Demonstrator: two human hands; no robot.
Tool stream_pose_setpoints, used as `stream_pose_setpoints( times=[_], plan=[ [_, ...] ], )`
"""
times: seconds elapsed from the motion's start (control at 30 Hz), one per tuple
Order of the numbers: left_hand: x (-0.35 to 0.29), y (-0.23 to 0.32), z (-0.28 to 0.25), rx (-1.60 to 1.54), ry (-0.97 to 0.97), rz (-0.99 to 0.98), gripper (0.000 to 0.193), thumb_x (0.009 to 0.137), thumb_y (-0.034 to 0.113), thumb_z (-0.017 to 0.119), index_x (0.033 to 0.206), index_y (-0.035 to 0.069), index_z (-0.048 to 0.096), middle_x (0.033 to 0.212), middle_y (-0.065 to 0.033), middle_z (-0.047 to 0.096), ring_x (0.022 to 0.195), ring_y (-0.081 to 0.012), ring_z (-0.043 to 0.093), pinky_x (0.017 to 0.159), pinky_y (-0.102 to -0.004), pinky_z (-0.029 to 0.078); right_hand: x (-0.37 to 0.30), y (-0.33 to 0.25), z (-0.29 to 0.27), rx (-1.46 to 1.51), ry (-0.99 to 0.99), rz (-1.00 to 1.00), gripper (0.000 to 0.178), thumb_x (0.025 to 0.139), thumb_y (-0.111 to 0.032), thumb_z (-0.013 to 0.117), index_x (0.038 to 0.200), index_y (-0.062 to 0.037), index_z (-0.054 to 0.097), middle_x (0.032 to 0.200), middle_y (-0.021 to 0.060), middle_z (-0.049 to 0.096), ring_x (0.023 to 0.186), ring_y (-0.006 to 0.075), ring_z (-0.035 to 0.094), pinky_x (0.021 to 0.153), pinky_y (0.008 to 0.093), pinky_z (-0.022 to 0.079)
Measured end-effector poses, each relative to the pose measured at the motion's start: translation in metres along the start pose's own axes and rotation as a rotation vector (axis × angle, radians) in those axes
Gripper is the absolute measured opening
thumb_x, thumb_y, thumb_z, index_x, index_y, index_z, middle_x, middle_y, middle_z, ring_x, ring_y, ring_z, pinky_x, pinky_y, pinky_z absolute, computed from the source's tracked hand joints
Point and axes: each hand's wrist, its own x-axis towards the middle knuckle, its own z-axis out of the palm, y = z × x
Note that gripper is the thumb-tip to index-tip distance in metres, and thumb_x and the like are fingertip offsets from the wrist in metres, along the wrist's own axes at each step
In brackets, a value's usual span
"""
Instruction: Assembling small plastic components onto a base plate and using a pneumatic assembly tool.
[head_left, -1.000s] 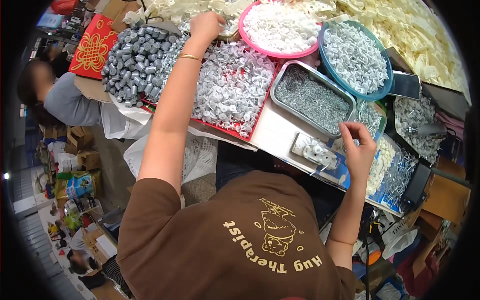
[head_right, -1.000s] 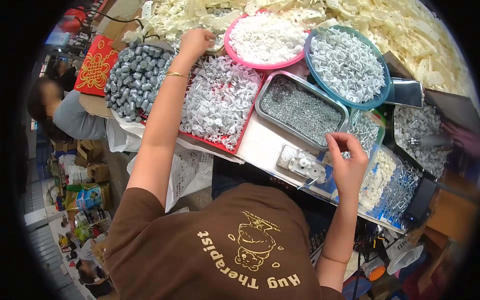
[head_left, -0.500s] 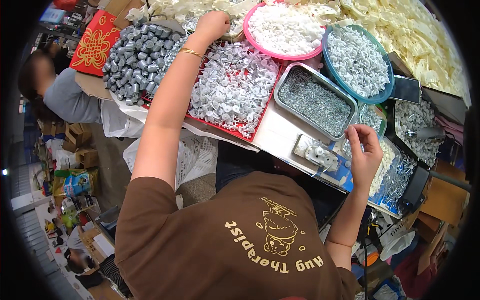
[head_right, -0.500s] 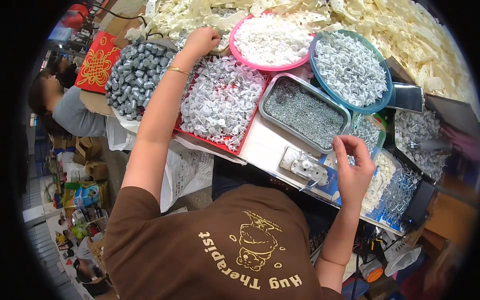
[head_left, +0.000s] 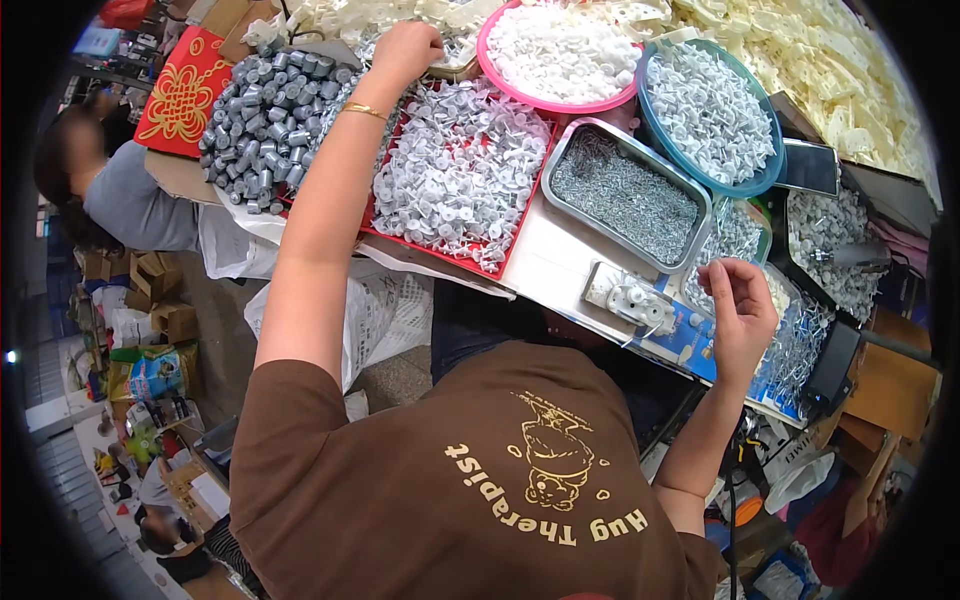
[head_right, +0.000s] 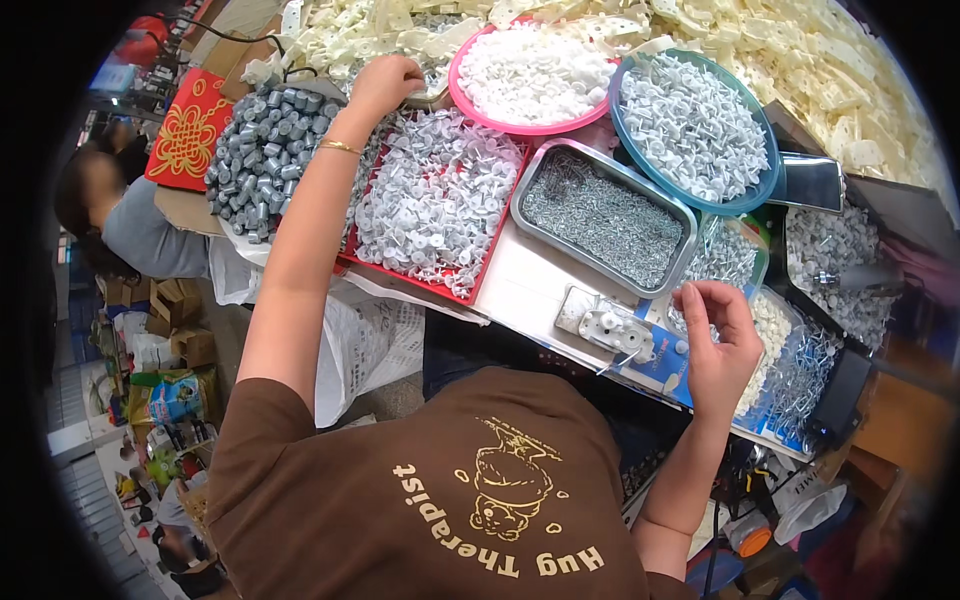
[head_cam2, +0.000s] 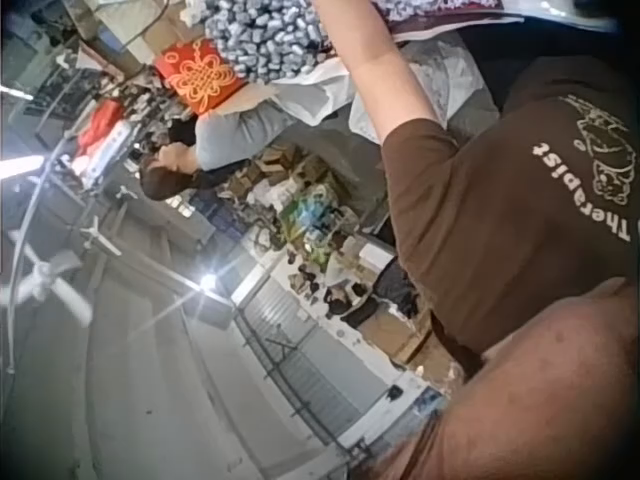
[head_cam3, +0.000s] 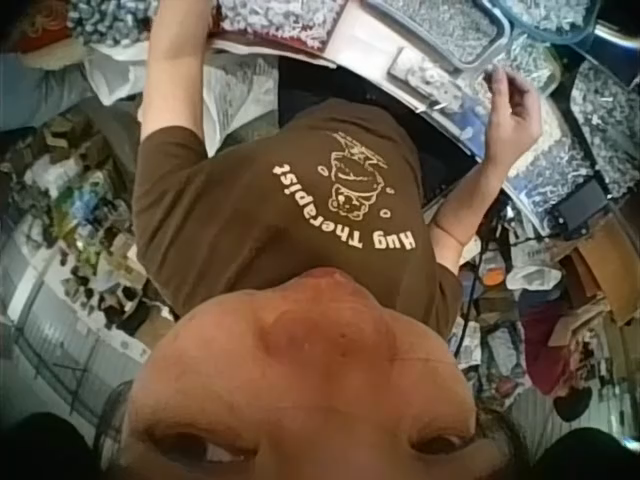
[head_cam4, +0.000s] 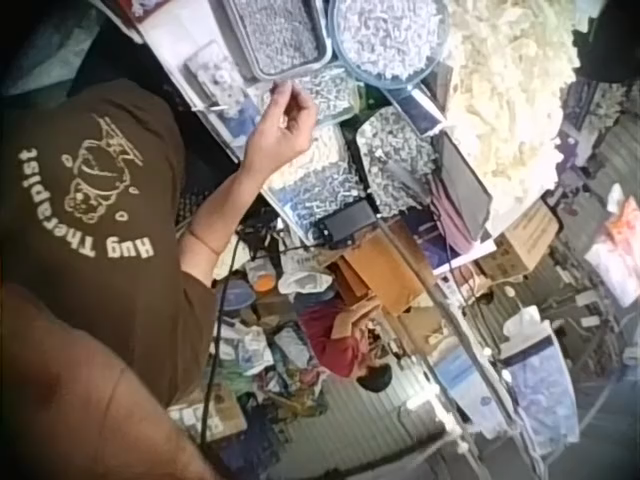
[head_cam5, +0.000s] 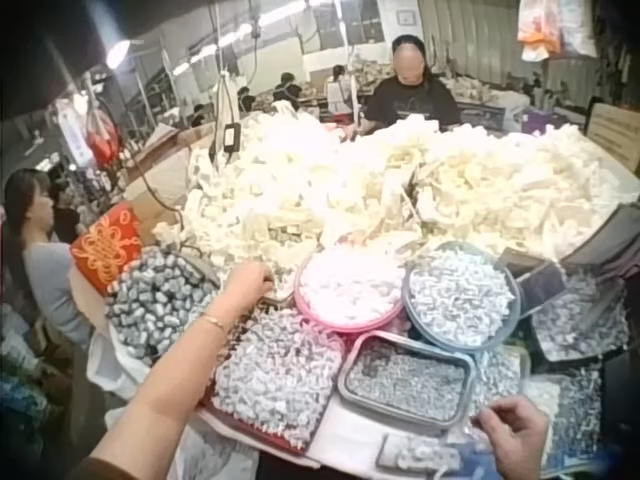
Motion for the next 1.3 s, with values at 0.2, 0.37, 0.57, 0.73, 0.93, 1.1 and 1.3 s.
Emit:
stream_pose_setpoints(
  times=[0.2,0.37,0.57,0.73,0.93,1.1,1.3],
  plan=[
    [0.008,0.008,-0.013,0.039,-0.151,-0.017,0.013,0.079,0.016,0.073,0.086,0.005,0.072,0.096,-0.0142,0.072,0.092,-0.0333,0.069,0.080,-0.0424,0.055,0.001,-0.003,0.009,-0.011,-0.026,-0.022,0.008,0.097,-0.004,0.065,0.103,0.0024,0.065,0.091,0.0068,0.072,0.083,0.0115,0.068,0.077,0.0245,0.054],
    [-0.028,0.028,-0.026,-0.298,0.309,0.045,0.018,0.083,0.014,0.073,0.093,0.001,0.066,0.101,-0.0134,0.073,0.092,-0.0258,0.071,0.079,-0.0354,0.055,-0.008,-0.012,0.003,0.074,0.048,0.034,0.007,0.097,-0.001,0.065,0.103,0.0033,0.065,0.091,0.0096,0.072,0.082,0.0130,0.069,0.076,0.0256,0.056],
    [-0.118,0.190,-0.069,-1.527,-0.105,-0.028,0.011,0.091,-0.001,0.070,0.102,-0.001,0.071,0.102,-0.0069,0.074,0.094,-0.0120,0.069,0.084,-0.0258,0.055,0.003,-0.017,0.048,0.371,-0.097,0.091,0.012,0.099,-0.001,0.060,0.108,0.0056,0.065,0.096,0.0137,0.073,0.083,0.0173,0.071,0.077,0.0285,0.058],
    [-0.149,0.250,-0.065,-1.809,-0.350,-0.146,0.014,0.091,-0.001,0.071,0.104,-0.005,0.070,0.100,-0.0108,0.073,0.093,-0.0144,0.071,0.084,-0.0273,0.058,0.004,0.005,0.063,0.621,-0.234,0.270,0.017,0.101,-0.005,0.059,0.113,0.0052,0.063,0.098,0.0143,0.072,0.086,0.0180,0.071,0.080,0.0306,0.059],
    [-0.161,0.273,-0.056,-1.955,-0.346,-0.222,0.015,0.092,0.001,0.071,0.105,-0.004,0.067,0.101,-0.0120,0.073,0.093,-0.0145,0.071,0.085,-0.0267,0.057,-0.006,-0.001,0.062,0.531,-0.101,0.165,0.019,0.099,-0.007,0.063,0.113,0.0013,0.054,0.092,0.0133,0.071,0.078,0.0174,0.071,0.072,0.0283,0.059],
    [-0.177,0.280,-0.055,-1.983,-0.384,-0.279,0.015,0.090,0.003,0.073,0.103,0.002,0.068,0.097,-0.0062,0.073,0.091,-0.0128,0.068,0.082,-0.0285,0.054,-0.015,-0.002,0.040,0.464,-0.173,0.262,0.026,0.099,-0.008,0.064,0.119,-0.0013,0.048,0.086,0.0114,0.070,0.072,0.0157,0.068,0.064,0.0262,0.055],
    [-0.204,0.285,-0.050,-0.692,0.130,0.589,0.021,0.074,0.012,0.078,0.094,0.011,0.071,0.096,0.0000,0.071,0.090,-0.0180,0.066,0.091,-0.0419,0.041,-0.020,0.005,0.026,-0.268,-0.199,-0.142,0.017,0.088,-0.001,0.068,0.104,-0.0033,0.072,0.099,0.0089,0.070,0.092,0.0182,0.066,0.084,0.0322,0.051]
  ],
)
